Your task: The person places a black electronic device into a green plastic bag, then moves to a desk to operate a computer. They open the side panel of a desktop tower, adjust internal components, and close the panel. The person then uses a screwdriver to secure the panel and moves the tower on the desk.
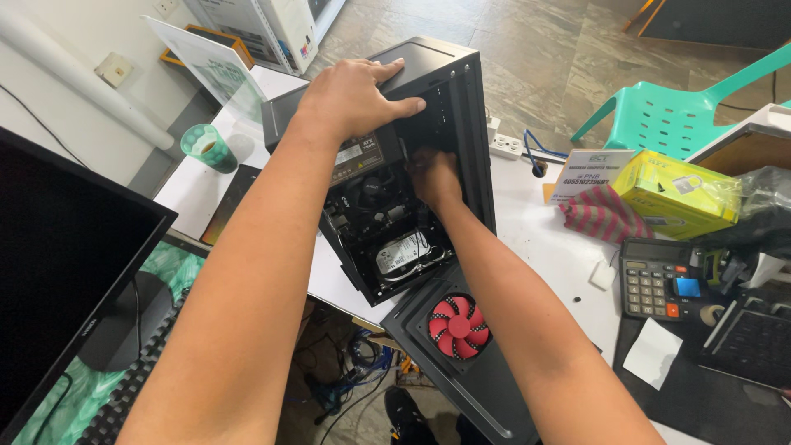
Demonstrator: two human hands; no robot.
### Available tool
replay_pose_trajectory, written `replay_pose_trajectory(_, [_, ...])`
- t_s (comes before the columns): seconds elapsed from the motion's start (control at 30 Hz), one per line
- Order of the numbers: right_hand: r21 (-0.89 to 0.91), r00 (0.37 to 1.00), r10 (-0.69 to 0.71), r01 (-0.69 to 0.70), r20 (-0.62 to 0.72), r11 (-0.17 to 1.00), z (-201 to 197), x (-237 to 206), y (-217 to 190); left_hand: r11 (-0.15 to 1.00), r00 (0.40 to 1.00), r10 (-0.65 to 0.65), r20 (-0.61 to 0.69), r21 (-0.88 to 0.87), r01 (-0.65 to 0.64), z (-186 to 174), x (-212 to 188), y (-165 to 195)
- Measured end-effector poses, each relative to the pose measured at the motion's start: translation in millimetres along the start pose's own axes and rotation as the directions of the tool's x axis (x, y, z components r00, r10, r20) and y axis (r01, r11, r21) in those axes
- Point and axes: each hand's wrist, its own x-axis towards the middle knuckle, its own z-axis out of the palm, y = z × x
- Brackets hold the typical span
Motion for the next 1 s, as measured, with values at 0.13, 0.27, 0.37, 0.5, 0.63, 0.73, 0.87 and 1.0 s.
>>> replay_pose_trajectory(0.13, [-0.070, 0.999, -0.029, 0.028, -0.015, 0.997, -0.7, -3.1, -5.9, 1.000, 1.000, -0.013, 0.002, 0.001, 0.013, 1.9, 0.9, -0.6])
replay_pose_trajectory(0.27, [-0.105, 1.000, -0.023, 0.024, 0.015, 0.994, -1.2, -0.4, -4.2, 0.999, 0.999, -0.040, 0.008, -0.015, 0.040, 3.1, -0.2, -1.5])
replay_pose_trajectory(0.37, [-0.045, 1.000, 0.013, -0.012, 0.023, 0.999, -0.2, -0.5, -1.5, 1.000, 1.000, 0.000, -0.019, -0.026, 0.000, 2.1, -0.6, -1.8])
replay_pose_trajectory(0.5, [-0.018, 1.000, 0.002, -0.003, -0.010, 1.000, 4.4, -3.5, 1.4, 1.000, 1.000, -0.010, -0.005, -0.016, 0.010, 0.7, -0.4, -0.6])
replay_pose_trajectory(0.63, [0.050, 0.994, -0.013, 0.018, -0.107, 0.999, 16.3, -10.7, 2.5, 1.000, 1.000, -0.008, 0.013, -0.010, 0.008, 0.1, -1.0, 0.1])
replay_pose_trajectory(0.73, [0.002, 0.989, -0.034, 0.035, -0.143, 0.999, 27.0, -16.2, 5.7, 1.000, 1.000, 0.020, 0.022, -0.021, -0.019, -0.9, -1.3, -0.1])
replay_pose_trajectory(0.87, [-0.042, 0.990, -0.109, 0.106, -0.089, 0.993, 29.0, -14.2, 16.0, 1.000, 0.999, 0.009, 0.031, -0.008, -0.009, -3.8, -2.2, 0.6])
replay_pose_trajectory(1.0, [-0.028, 0.972, -0.236, 0.236, -0.006, 0.971, 13.1, -13.6, 22.7, 1.000, 0.999, 0.012, 0.033, -0.021, -0.011, -6.5, -3.2, 4.5])
